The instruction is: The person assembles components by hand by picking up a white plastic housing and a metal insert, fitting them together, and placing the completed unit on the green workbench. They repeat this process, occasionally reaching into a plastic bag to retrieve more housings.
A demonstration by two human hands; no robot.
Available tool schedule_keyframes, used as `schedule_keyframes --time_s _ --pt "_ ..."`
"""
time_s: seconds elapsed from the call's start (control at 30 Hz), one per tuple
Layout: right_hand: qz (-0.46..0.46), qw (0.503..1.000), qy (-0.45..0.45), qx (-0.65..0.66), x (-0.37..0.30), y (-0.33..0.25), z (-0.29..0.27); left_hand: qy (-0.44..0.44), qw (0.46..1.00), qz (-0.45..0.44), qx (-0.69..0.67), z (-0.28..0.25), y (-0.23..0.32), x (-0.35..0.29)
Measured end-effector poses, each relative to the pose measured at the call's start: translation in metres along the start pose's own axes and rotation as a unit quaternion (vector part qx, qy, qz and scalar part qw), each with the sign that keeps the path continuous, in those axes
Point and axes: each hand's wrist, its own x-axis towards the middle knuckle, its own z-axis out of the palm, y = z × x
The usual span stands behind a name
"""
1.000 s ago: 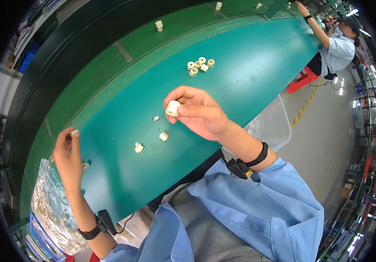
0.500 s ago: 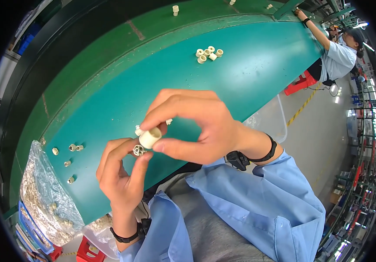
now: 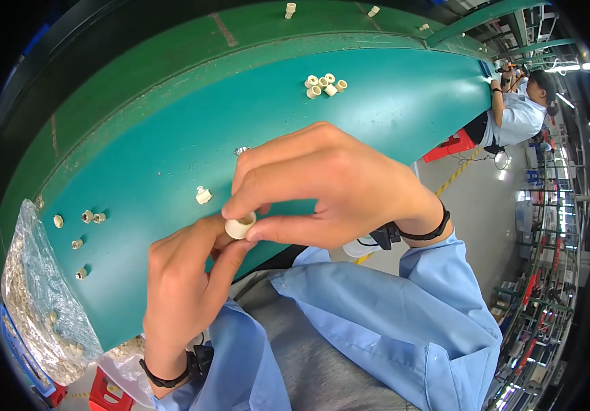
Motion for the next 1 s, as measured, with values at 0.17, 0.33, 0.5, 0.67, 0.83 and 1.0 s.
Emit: schedule_keyframes --time_s 0.17,0.33,0.5,0.67,0.83,1.0 --pt "0.017 0.998 -0.05 -0.029 0.004 0.0 -0.003 0.078 0.995 0.036 -0.051 0.011 -0.01 0.004" --pt "0.024 0.998 -0.026 -0.055 0.001 0.001 0.002 0.051 0.998 -0.009 -0.04 0.006 -0.007 0.005" --pt "0.047 0.999 -0.01 -0.007 -0.001 0.003 0.006 0.024 0.983 -0.069 -0.171 0.003 -0.014 0.0" --pt "0.084 0.991 0.023 0.106 -0.014 0.02 0.016 -0.027 0.96 -0.126 -0.25 -0.002 -0.015 0.002" --pt "0.108 0.958 0.105 0.244 -0.025 0.027 0.028 0.034 0.951 -0.088 -0.296 0.013 -0.015 -0.005" --pt "0.086 0.977 0.111 0.161 -0.029 0.025 0.028 0.073 0.987 -0.019 -0.144 0.018 -0.017 -0.002"
